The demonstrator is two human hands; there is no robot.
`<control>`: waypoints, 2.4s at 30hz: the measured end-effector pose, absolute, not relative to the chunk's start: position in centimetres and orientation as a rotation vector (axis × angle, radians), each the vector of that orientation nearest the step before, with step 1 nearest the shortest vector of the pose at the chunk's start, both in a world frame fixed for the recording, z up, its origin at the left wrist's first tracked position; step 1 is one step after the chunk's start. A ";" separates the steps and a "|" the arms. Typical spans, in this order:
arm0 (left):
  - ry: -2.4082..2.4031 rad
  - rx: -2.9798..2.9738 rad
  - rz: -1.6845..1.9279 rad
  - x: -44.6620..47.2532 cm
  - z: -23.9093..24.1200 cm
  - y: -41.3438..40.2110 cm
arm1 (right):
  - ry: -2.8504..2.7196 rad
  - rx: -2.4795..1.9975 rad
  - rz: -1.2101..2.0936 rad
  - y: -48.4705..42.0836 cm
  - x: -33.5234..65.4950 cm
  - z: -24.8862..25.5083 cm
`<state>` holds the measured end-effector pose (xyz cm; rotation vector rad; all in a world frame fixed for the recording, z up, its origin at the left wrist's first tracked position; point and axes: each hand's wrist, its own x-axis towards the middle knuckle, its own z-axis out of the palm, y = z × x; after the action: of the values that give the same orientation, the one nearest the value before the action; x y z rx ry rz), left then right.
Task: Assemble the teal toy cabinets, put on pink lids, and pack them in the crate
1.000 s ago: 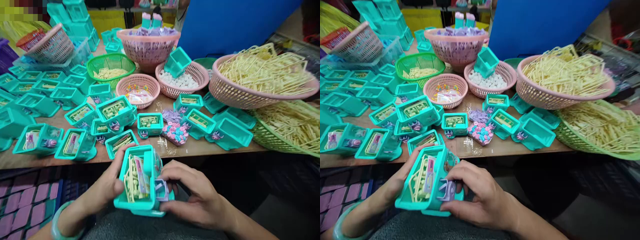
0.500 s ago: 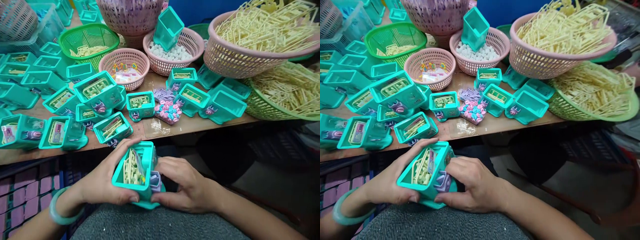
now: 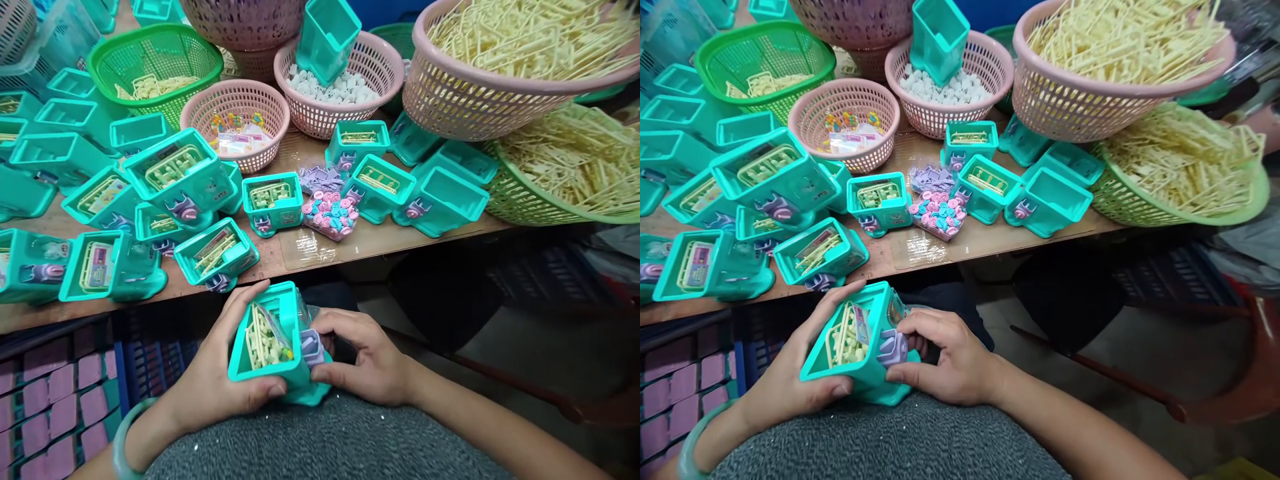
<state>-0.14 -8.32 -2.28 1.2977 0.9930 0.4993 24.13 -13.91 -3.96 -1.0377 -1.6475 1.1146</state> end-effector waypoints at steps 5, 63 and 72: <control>0.997 1.209 0.597 0.1 -2.5 -8.3 | -1.805 -1.003 0.956 -13.6 24.5 -3.6; 0.735 1.924 0.509 -0.8 -2.8 -4.8 | -1.943 -1.054 0.883 -12.4 25.6 -1.1; 0.707 1.868 0.497 -0.5 -3.3 -4.7 | -1.805 -1.114 0.861 -13.2 24.8 -2.0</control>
<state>-0.54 -4.74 -3.31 1.8678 0.7075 0.4975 24.76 -13.16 -1.98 -1.1141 -1.8049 0.8614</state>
